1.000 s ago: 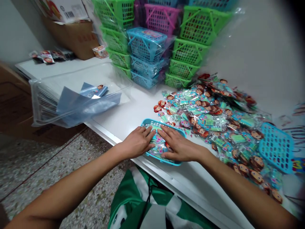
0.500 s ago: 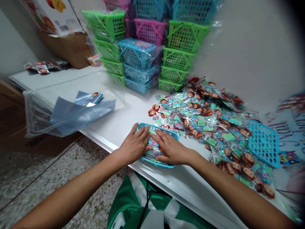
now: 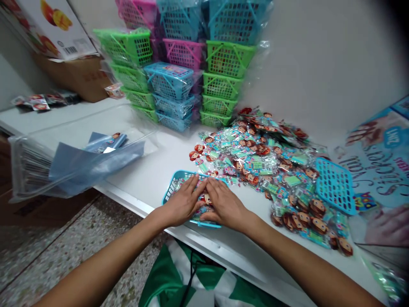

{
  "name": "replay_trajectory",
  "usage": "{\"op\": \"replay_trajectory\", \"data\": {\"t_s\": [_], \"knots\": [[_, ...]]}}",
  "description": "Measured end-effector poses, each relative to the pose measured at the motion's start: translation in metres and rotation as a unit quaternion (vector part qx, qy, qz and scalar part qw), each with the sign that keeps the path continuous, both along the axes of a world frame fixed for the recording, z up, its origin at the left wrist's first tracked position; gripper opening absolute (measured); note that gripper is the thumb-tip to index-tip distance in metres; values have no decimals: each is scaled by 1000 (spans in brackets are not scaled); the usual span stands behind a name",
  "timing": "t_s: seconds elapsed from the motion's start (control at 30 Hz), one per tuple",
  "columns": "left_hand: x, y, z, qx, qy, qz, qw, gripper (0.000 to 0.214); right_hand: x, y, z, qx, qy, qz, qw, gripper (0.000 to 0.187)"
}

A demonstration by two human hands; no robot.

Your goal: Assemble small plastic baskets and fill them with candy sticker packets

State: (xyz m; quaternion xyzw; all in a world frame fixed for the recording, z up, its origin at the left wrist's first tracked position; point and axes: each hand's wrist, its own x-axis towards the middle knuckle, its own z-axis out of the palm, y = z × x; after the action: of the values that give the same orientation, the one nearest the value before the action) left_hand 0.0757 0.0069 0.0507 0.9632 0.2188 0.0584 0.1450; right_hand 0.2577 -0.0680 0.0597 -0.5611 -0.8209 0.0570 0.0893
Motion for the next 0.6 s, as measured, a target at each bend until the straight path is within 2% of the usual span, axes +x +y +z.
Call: {"op": "replay_trajectory", "data": {"t_s": [0.07, 0.17, 0.27, 0.37, 0.5, 0.53, 0.6], "knots": [[-1, 0, 4, -7, 12, -3, 1000, 59, 3, -7, 7, -2, -8, -12, 1000, 90], [0, 0, 7, -12, 14, -8, 1000, 57, 5, -12, 16, -15, -16, -2, 1000, 55], [2, 0, 7, -11, 16, -1, 1000, 56, 3, -10, 16, -9, -52, -50, 997, 39], [3, -1, 7, -14, 16, -1, 1000, 54, 2, -7, 14, -28, -72, -66, 995, 37], [3, 1, 4, -17, 21, -4, 1000, 54, 17, -5, 23, -66, -20, -14, 998, 39], [3, 1, 4, -15, 23, -5, 1000, 54, 21, -5, 26, -78, -9, 7, 997, 43], [3, 2, 2, -10, 24, -8, 1000, 55, 27, -5, 32, -99, -10, 34, 994, 64]]}}
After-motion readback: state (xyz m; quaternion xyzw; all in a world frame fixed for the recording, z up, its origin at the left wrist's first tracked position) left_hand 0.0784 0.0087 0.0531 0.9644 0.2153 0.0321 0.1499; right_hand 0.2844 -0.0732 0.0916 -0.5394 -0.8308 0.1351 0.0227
